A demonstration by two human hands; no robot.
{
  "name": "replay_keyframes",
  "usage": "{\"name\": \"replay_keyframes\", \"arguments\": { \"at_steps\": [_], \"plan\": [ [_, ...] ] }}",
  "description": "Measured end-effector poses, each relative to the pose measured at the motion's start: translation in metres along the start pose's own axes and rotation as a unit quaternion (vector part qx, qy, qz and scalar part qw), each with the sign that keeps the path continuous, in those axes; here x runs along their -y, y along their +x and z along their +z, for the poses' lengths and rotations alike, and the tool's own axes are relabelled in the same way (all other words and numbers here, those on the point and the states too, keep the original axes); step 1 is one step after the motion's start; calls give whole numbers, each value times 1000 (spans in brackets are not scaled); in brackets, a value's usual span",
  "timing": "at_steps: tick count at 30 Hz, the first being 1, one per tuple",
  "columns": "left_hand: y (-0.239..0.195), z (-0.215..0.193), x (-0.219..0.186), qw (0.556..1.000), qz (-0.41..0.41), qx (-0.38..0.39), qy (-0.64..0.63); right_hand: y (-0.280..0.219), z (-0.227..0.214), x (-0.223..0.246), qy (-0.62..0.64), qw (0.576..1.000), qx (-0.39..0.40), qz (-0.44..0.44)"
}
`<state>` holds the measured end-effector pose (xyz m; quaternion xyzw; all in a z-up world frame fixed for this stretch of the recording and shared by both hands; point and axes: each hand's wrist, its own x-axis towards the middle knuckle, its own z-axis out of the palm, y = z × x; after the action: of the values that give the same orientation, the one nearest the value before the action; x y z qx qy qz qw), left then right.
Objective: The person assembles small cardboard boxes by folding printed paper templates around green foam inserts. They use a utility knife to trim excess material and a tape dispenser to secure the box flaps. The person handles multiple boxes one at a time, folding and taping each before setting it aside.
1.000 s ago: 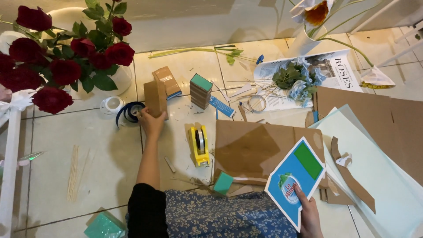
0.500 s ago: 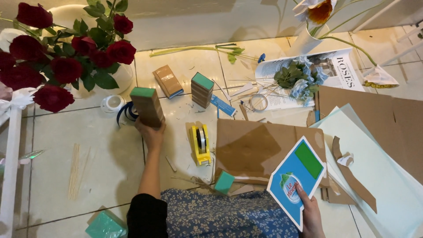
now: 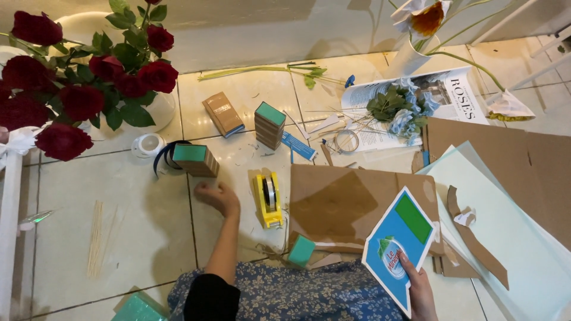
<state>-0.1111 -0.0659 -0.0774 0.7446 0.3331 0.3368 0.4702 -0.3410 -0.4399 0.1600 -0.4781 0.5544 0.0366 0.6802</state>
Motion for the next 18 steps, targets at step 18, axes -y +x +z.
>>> {"name": "replay_keyframes", "arguments": {
  "at_steps": [18],
  "plan": [
    [111, 173, -85, 905, -43, 221, 361, 55, -22, -16, 29, 997, -59, 35]
  ]
}}
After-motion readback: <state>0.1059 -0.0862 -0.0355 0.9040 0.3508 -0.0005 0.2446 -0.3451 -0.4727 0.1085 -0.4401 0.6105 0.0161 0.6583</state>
